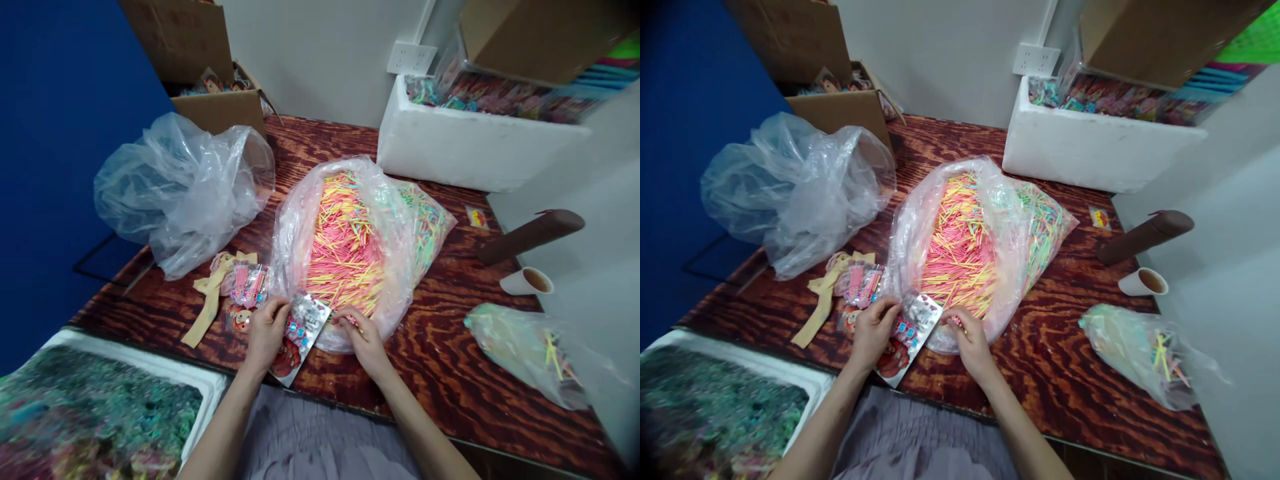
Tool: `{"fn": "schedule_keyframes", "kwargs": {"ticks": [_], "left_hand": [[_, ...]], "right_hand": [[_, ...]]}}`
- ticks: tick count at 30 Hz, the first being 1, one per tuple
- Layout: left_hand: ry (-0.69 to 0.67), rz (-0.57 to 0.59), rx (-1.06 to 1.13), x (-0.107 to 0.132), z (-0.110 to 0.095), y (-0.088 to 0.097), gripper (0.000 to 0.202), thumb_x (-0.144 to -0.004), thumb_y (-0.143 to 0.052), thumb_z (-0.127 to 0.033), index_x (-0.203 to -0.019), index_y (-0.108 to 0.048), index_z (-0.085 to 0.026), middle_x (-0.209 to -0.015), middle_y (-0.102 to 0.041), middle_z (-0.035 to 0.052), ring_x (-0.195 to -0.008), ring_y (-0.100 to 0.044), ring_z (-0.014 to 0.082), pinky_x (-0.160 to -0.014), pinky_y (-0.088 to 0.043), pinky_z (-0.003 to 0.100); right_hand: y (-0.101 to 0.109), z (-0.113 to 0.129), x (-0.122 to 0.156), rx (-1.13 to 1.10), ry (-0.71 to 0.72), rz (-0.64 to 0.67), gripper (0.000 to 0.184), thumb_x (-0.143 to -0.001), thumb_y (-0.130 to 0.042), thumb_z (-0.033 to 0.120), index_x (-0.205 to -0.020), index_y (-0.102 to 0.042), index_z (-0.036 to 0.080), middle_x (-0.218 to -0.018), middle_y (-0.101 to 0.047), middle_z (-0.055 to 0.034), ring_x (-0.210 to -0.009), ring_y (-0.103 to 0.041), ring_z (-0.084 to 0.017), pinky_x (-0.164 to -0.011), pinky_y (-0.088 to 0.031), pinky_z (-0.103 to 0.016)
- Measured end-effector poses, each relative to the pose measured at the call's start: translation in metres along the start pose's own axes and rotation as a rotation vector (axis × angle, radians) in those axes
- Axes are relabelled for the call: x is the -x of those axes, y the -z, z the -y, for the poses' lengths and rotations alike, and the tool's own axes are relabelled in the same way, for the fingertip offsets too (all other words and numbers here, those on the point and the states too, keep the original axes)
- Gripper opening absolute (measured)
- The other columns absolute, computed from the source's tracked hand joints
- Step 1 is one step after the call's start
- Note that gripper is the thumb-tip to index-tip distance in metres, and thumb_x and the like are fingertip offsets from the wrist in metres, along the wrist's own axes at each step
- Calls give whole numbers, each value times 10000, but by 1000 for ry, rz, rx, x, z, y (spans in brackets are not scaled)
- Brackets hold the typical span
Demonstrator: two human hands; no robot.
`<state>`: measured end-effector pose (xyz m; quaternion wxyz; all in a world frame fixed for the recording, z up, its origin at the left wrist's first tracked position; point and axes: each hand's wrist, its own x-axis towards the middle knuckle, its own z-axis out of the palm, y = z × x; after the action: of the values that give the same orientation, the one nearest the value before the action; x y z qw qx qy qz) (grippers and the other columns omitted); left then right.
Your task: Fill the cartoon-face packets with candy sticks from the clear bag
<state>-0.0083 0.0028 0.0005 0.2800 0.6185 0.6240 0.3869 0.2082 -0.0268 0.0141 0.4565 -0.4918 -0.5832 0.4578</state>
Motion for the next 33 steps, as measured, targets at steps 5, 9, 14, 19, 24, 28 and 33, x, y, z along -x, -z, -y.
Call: {"fn": "schedule_keyframes", "kwargs": {"ticks": [5, 9, 14, 19, 24, 28, 33], "left_hand": [[-184, 120, -69, -1, -12, -2, 264, -932, -457, -273, -1014, -699, -210, -951, -675, 65, -892, -635, 193, -793, -489, 308], [-160, -28, -86, -1, -13, 3, 270, -927, -453, -259, -1019, -700, -199, -905, -639, 61, -855, -615, 192, -790, -485, 316], [54, -169, 165, -2, -14, 11, 206, -857, -585, -345, -910, -692, -178, -860, -691, 30, -782, -638, 171, -739, -504, 278], [40, -74, 280, 1, -29, 12, 179, -848, -594, -312, -827, -709, -176, -822, -685, 25, -783, -626, 157, -725, -492, 253], [-34, 83, 370, 9, -41, -2, 181, -865, -580, -296, -824, -718, -186, -831, -685, 35, -803, -632, 165, -740, -496, 266], [-42, 140, 397, 10, -44, -12, 185, -867, -575, -287, -808, -714, -180, -820, -681, 38, -807, -632, 168, -738, -494, 265], [-15, 176, 422, 11, -43, -14, 176, -871, -579, -283, -831, -715, -179, -818, -679, 35, -805, -626, 169, -740, -489, 267]], "right_hand": [[0, 1, 1, -9, -3, -10, 208, -942, -496, 338, -867, -648, 218, -828, -644, -35, -826, -605, -196, -772, -455, -298], [0, 1, 2, -5, -17, -10, 192, -940, -499, 320, -872, -650, 221, -829, -645, -35, -826, -608, -194, -769, -454, -298], [-1, 0, 4, -4, -26, -11, 202, -940, -494, 331, -875, -651, 222, -829, -648, -36, -834, -610, -198, -778, -458, -302], [-1, 0, 0, -62, -46, -34, 196, -921, -530, 355, -861, -655, 217, -824, -650, -36, -831, -608, -196, -780, -466, -305], [6, 18, -31, -455, -112, -242, 236, -912, -529, 448, -879, -611, 230, -826, -676, -37, -843, -652, -216, -851, -505, -405], [7, 40, -60, -664, -137, -169, 282, -906, -512, 518, -890, -607, 253, -976, -706, -46, -1029, -652, -239, -924, -498, -465], [-8, 50, -63, -735, -230, -50, 287, -883, -556, 512, -846, -629, 237, -979, -728, -53, -1074, -643, -246, -969, -478, -472]]}}
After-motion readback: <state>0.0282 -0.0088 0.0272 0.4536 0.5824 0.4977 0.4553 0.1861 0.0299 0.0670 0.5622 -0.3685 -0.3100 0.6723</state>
